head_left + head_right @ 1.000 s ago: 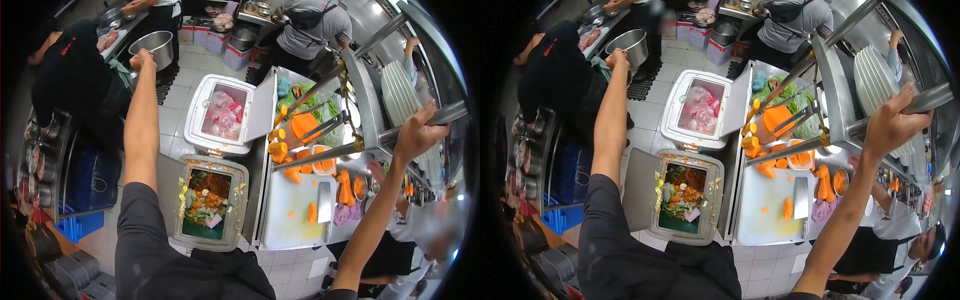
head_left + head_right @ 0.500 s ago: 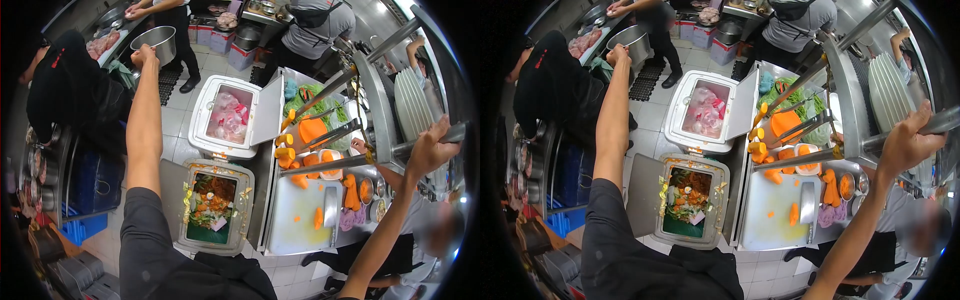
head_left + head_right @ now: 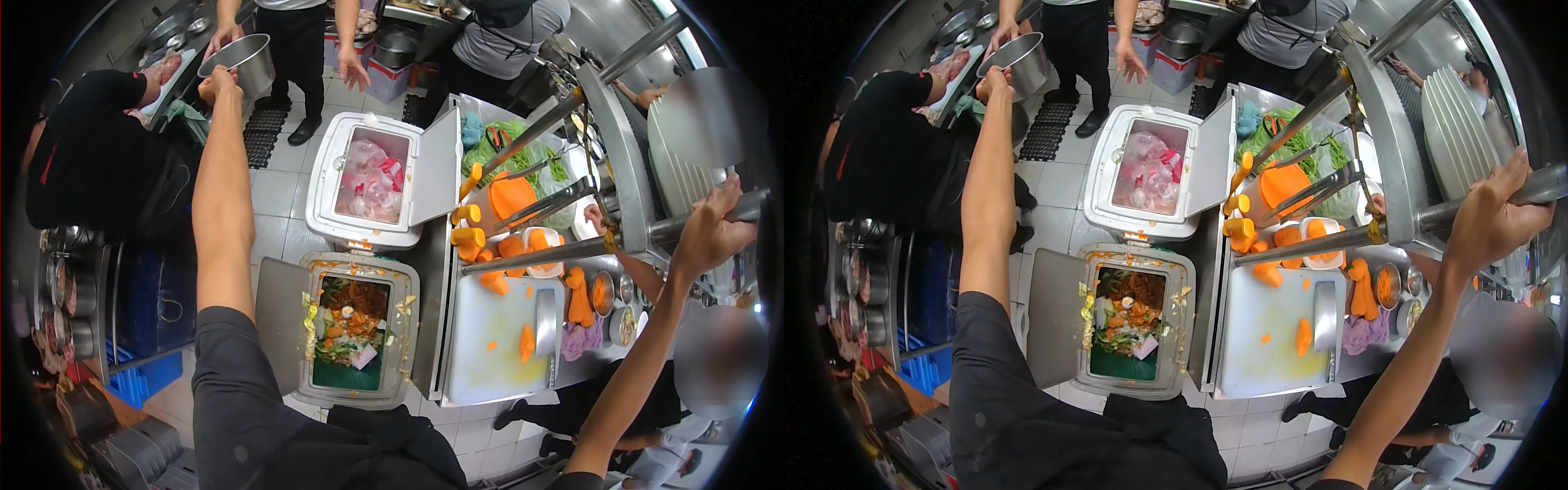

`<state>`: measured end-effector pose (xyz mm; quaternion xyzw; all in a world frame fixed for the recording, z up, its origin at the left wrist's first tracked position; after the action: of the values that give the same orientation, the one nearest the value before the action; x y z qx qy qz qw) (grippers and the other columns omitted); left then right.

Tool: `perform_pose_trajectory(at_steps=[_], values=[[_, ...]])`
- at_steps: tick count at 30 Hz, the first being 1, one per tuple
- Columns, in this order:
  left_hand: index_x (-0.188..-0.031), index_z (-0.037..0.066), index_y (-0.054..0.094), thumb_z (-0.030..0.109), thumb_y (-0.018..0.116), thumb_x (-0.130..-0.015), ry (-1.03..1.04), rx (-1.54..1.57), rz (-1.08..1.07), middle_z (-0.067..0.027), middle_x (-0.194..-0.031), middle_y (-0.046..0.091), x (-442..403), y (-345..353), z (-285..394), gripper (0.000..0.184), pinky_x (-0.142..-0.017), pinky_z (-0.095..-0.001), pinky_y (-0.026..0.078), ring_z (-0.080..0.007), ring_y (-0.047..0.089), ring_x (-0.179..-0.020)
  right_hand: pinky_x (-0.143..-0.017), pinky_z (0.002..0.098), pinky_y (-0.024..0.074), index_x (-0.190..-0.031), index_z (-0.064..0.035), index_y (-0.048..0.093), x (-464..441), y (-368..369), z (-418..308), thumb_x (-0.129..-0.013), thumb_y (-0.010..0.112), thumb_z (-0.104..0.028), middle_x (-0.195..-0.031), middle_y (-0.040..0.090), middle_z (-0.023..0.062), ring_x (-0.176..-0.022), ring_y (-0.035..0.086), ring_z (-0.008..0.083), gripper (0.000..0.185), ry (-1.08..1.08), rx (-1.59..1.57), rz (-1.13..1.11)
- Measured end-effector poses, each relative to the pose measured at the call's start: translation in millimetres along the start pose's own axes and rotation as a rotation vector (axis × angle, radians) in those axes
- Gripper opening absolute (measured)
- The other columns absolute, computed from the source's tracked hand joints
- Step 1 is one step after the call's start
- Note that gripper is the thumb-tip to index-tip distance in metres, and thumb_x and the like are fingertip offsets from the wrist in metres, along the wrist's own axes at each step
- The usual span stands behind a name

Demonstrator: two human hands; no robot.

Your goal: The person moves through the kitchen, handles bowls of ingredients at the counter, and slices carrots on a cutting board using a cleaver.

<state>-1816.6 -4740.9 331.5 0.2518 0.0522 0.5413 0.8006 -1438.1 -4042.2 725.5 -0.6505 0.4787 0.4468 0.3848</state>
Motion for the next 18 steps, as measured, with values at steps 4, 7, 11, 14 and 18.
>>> perform_pose_trajectory(at_steps=[4, 7, 11, 14, 18], values=[[-0.073, -0.006, 0.052, -0.003, 0.065, -0.072, -0.053, 0.019, -0.017, -0.0182, -0.067, 0.065, -9.2, 6.4, -12.9, 0.013, -0.043, -0.0309, 0.056, -0.0239, 0.068, -0.055, -0.048, 0.0222, 0.0372, -0.081, 0.0017, 0.057, -2.2, -2.3, -0.8, -0.094, 0.066, -0.021, -0.068, 0.055, 0.0018, -0.054, 0.048, 0.0061, 0.028, -0.047, -0.013, -0.001], [-0.087, -0.007, 0.053, -0.002, 0.062, -0.077, -0.044, 0.011, -0.049, -0.0199, -0.081, 0.065, -54.0, 22.4, -39.3, 0.014, -0.056, -0.0376, 0.057, -0.0274, 0.065, -0.065, -0.05, 0.0245, 0.0379, -0.076, 0.0015, 0.058, -16.6, -15.9, 10.8, -0.092, 0.067, -0.022, -0.067, 0.058, 0.0039, -0.055, 0.05, 0.0089, 0.03, -0.356, 0.305, 0.112], [-0.112, -0.008, 0.05, 0.009, 0.06, -0.086, -0.16, 0.143, -0.409, -0.0221, -0.111, 0.059, -136.1, 79.8, -62.0, 0.032, -0.087, -0.0481, 0.051, -0.0355, 0.059, -0.103, -0.071, 0.0346, 0.0406, -0.092, 0.0015, 0.058, -6.6, -16.9, -5.9, -0.092, 0.063, -0.023, -0.083, 0.06, 0.0128, -0.076, 0.054, 0.0213, 0.026, -0.398, 0.378, 0.193], [-0.148, -0.006, 0.016, 0.021, 0.055, -0.096, -0.745, 0.476, -0.921, -0.0242, -0.15, 0.033, -105.2, 127.4, -65.9, 0.07, -0.11, -0.0648, 0.035, -0.0472, 0.037, -0.136, -0.087, 0.0379, 0.0418, -0.115, 0.0037, 0.051, 6.6, -11.1, -25.4, -0.1, 0.049, -0.019, -0.095, 0.056, 0.0169, -0.092, 0.053, 0.0281, 0.027, -0.314, 0.119, 0.14], [-0.153, 0.008, -0.001, 0.035, 0.051, -0.101, -0.398, 0.067, -0.97, -0.0264, -0.15, 0.028, 59.1, 104.0, -11.5, 0.078, -0.11, -0.0591, 0.039, -0.0463, 0.04, -0.134, -0.057, 0.031, 0.0441, -0.106, 0.0044, 0.042, 2.0, 1.0, -24.0, -0.1, 0.045, -0.011, -0.078, 0.047, 0.0079, -0.067, 0.05, 0.0146, 0.016, -0.279, -0.09, 0.012]])
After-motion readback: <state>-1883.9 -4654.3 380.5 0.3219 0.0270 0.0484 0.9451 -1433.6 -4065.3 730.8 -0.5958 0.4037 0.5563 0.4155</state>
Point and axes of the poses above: each hand's wrist, its own x-axis away from the middle knuckle, its own y-axis out of the palm, z = x × y, the point moved 10 cm from there along -x, towards the middle knuckle
